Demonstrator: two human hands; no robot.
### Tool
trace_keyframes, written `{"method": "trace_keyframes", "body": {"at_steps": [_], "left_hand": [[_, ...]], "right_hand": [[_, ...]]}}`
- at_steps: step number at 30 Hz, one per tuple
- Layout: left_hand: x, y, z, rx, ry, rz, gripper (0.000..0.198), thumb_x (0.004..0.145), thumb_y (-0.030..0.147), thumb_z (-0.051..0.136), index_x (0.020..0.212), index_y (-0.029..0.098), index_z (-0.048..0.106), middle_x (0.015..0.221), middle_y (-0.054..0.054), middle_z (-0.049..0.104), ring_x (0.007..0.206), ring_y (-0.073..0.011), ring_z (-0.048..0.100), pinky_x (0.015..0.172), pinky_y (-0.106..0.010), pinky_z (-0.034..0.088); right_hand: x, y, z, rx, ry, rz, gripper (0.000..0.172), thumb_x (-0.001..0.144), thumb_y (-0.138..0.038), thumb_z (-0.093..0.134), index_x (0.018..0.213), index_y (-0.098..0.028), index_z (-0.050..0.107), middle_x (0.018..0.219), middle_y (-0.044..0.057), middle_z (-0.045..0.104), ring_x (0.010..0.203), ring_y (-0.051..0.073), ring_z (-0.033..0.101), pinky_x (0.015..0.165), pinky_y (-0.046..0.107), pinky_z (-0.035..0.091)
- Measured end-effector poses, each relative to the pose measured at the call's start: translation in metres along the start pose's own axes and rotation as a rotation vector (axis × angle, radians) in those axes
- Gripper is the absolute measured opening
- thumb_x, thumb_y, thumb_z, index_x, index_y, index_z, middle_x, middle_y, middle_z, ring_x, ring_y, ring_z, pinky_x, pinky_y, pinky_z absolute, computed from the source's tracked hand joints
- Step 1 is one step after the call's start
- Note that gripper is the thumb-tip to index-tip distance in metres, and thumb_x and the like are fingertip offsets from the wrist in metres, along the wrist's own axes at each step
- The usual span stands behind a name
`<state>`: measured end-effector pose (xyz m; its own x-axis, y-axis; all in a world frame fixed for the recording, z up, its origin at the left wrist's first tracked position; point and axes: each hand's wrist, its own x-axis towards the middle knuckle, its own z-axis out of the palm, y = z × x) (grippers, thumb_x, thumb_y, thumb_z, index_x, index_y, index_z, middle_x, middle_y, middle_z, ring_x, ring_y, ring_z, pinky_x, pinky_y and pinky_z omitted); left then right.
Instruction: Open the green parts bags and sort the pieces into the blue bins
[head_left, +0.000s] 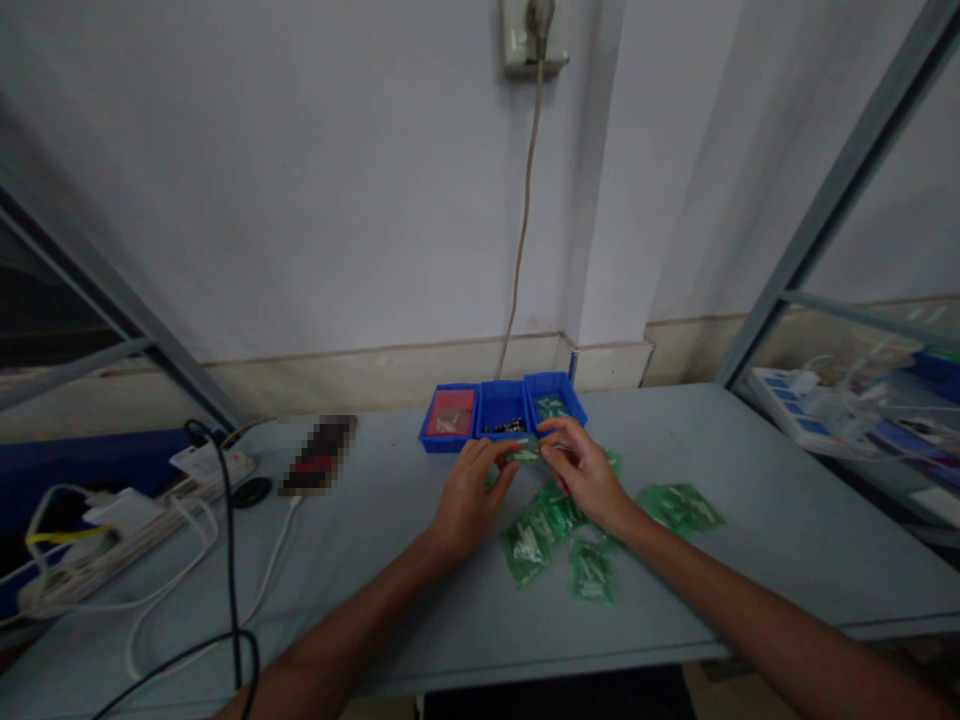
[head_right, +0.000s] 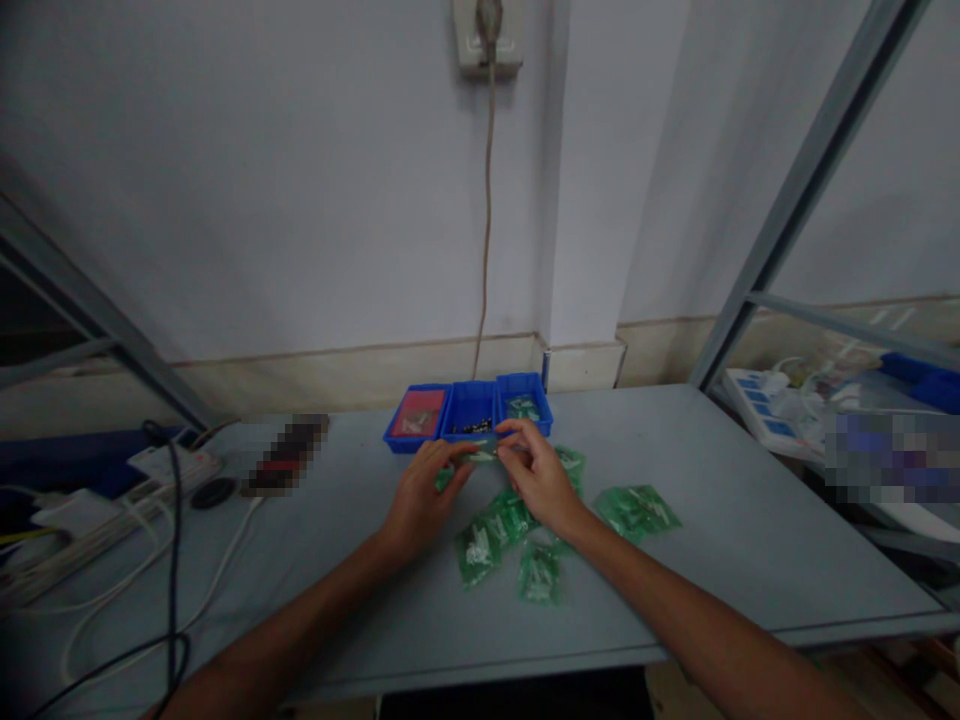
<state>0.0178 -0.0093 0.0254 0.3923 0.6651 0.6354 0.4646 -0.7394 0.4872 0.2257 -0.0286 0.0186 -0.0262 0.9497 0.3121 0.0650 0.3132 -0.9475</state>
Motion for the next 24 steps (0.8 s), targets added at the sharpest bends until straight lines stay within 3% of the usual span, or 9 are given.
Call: {"method": "trace_keyframes", "body": {"at_steps": [4, 7, 11, 14, 17, 21, 24], "left_hand": [[0.0022, -0.0010, -0.0015, 0.072, 0.075, -0.069, 0.015, 0.104, 0.032, 0.063, 0.104, 0.021, 0.073, 0.081, -0.002, 0.064, 0.079, -0.0212, 0.059, 0.080, -0.037, 0.050], [0.0038, -0.0019, -0.0019, 0.064, 0.112, -0.086, 0.017, 0.103, 0.035, 0.064, 0.098, 0.022, 0.073, 0.088, -0.004, 0.066, 0.086, -0.0222, 0.060, 0.081, -0.037, 0.051], [0.0036, -0.0016, 0.0001, -0.034, 0.068, -0.069, 0.019, 0.105, 0.035, 0.060, 0.097, 0.022, 0.071, 0.096, -0.006, 0.070, 0.090, -0.0221, 0.063, 0.082, -0.036, 0.052], [0.0012, -0.0015, 0.0028, -0.087, 0.033, -0.092, 0.015, 0.105, 0.035, 0.061, 0.108, 0.022, 0.070, 0.095, -0.005, 0.071, 0.086, -0.0211, 0.064, 0.081, -0.035, 0.052], [-0.0019, -0.0029, 0.0049, -0.155, 0.035, -0.142, 0.028, 0.105, 0.030, 0.060, 0.132, 0.023, 0.060, 0.096, -0.004, 0.070, 0.084, -0.0198, 0.065, 0.081, -0.033, 0.054], [-0.0037, -0.0037, 0.0044, -0.152, 0.006, -0.052, 0.032, 0.104, 0.011, 0.044, 0.128, 0.024, 0.061, 0.107, -0.007, 0.069, 0.099, -0.0212, 0.066, 0.092, -0.037, 0.054], [-0.0015, -0.0009, 0.0017, -0.097, -0.002, 0.010, 0.038, 0.098, 0.006, 0.050, 0.129, 0.025, 0.062, 0.119, -0.009, 0.067, 0.113, -0.0247, 0.062, 0.100, -0.042, 0.051]], "right_hand": [[0.0007, 0.0021, -0.0025, -0.100, -0.044, -0.047, 0.022, 0.100, -0.041, 0.062, 0.115, -0.027, 0.068, 0.099, 0.004, 0.070, 0.055, 0.014, 0.050, 0.049, 0.028, 0.038], [0.0015, 0.0035, -0.0030, -0.154, -0.061, -0.062, 0.023, 0.096, -0.042, 0.069, 0.112, -0.026, 0.069, 0.085, 0.001, 0.066, 0.060, 0.016, 0.052, 0.053, 0.029, 0.040], [0.0013, 0.0023, -0.0006, -0.116, -0.068, -0.013, 0.027, 0.096, -0.051, 0.069, 0.102, -0.026, 0.064, 0.069, -0.004, 0.054, 0.055, 0.016, 0.050, 0.052, 0.028, 0.038], [0.0004, 0.0009, 0.0011, -0.051, -0.089, 0.006, 0.029, 0.097, -0.054, 0.068, 0.098, -0.026, 0.058, 0.067, -0.006, 0.050, 0.051, 0.014, 0.046, 0.050, 0.028, 0.036], [0.0000, 0.0006, 0.0016, -0.001, -0.084, -0.007, 0.029, 0.097, -0.052, 0.068, 0.104, -0.027, 0.053, 0.070, -0.006, 0.052, 0.051, 0.013, 0.043, 0.050, 0.026, 0.033], [0.0013, 0.0007, -0.0001, -0.006, -0.032, -0.030, 0.027, 0.098, -0.050, 0.067, 0.105, -0.027, 0.054, 0.072, -0.005, 0.053, 0.056, 0.014, 0.046, 0.052, 0.026, 0.032], [0.0024, 0.0008, -0.0017, -0.037, -0.021, -0.036, 0.026, 0.098, -0.050, 0.067, 0.100, -0.025, 0.061, 0.075, -0.003, 0.055, 0.059, 0.016, 0.048, 0.053, 0.027, 0.034]]}}
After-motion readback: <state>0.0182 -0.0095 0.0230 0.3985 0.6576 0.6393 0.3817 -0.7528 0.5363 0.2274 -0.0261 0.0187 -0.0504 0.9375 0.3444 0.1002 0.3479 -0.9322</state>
